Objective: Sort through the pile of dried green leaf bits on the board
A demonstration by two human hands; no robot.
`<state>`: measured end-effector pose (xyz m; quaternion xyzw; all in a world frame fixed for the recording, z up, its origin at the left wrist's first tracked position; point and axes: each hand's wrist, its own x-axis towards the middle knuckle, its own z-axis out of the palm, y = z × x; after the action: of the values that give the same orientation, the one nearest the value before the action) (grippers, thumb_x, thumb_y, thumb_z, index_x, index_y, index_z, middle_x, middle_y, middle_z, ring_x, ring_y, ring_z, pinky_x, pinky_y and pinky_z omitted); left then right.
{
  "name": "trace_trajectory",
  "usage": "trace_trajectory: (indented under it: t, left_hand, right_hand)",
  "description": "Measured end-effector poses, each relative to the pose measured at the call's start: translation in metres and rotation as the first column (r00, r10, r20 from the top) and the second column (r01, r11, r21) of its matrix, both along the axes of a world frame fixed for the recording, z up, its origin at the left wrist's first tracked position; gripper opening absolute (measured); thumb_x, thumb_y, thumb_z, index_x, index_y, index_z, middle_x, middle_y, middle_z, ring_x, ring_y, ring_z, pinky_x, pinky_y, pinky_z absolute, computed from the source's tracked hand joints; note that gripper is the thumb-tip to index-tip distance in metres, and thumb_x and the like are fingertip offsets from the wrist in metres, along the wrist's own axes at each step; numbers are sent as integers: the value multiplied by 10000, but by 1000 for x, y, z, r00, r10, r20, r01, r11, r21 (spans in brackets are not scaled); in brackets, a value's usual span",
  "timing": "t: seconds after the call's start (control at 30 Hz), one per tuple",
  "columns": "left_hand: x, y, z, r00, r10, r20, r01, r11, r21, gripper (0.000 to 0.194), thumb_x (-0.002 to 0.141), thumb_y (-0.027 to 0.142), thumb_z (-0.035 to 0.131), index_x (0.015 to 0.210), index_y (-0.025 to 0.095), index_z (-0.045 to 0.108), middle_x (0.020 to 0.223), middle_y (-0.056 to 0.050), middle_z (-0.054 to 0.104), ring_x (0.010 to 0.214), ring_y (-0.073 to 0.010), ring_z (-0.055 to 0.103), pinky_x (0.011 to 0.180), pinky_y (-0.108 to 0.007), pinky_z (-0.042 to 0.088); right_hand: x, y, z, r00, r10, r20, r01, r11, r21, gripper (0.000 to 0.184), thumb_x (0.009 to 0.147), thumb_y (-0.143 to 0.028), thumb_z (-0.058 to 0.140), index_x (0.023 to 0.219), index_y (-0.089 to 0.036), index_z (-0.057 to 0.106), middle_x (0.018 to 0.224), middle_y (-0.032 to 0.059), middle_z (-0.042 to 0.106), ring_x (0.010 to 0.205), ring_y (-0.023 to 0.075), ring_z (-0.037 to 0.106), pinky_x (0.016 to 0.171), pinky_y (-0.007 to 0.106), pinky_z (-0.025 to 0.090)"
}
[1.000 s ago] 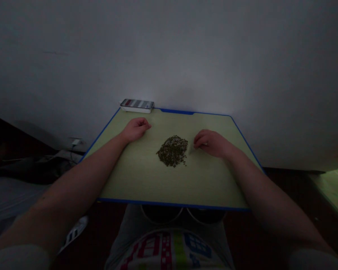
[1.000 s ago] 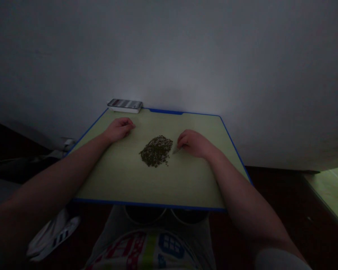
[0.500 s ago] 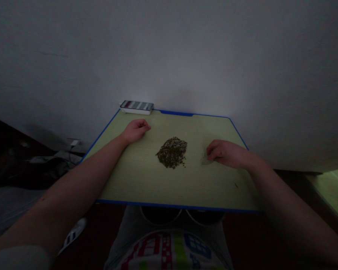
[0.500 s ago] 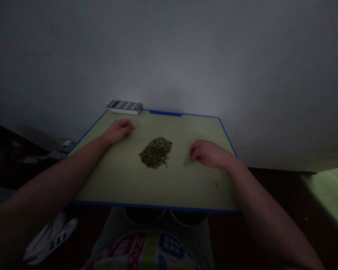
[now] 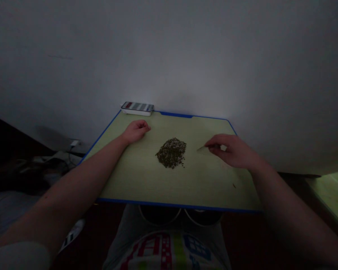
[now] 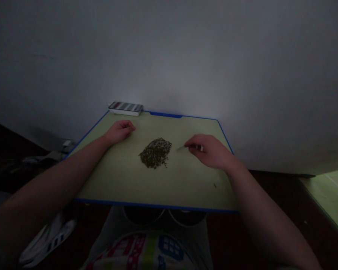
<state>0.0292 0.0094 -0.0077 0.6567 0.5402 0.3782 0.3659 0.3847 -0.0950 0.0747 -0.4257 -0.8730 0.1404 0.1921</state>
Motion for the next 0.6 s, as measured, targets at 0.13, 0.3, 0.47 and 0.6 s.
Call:
trace_trajectory:
  t: [0.13,0.3,0.47,0.6]
  left_hand:
    - [0,-1,1,1000,-4,-9,4,1000,9,229,675,380,592,644,172,503,442,67,404,417,-68,353,441,-216,266]
    - [0,-2,1,1000,-15,-5,15,1000,0,227,679,382,587,648,172,507,445,67,409,418,-68,353,441,-215,268]
    - [0,-1,2,999,-7,-32,7,1000,12,239,677,391,586,629,172,503,442,62,401,422,-68,348,443,-215,256]
    - [1,-2,3,1000,-2,-27,2,1000,-4,230,673,384,584,633,174,498,448,60,400,427,-71,350,446,-219,257]
  right_hand:
    - [-31,11,-5,999,-41,29,42,997,-60,203,735,-152,530,880,-177,670,742,24,649,639,126,564,586,240,416]
    - [-42,23,-32,993,-41,109,59,985,-164,170,655,-133,519,742,-161,661,630,2,616,560,111,524,540,233,374]
    - [-40,23,-42,991,-52,121,70,986,-151,177,651,-144,524,754,-161,668,662,14,631,589,123,537,567,242,380]
    - [-42,23,-42,992,-35,124,55,984,-168,178,652,-141,524,751,-162,671,666,19,635,585,120,539,561,239,380]
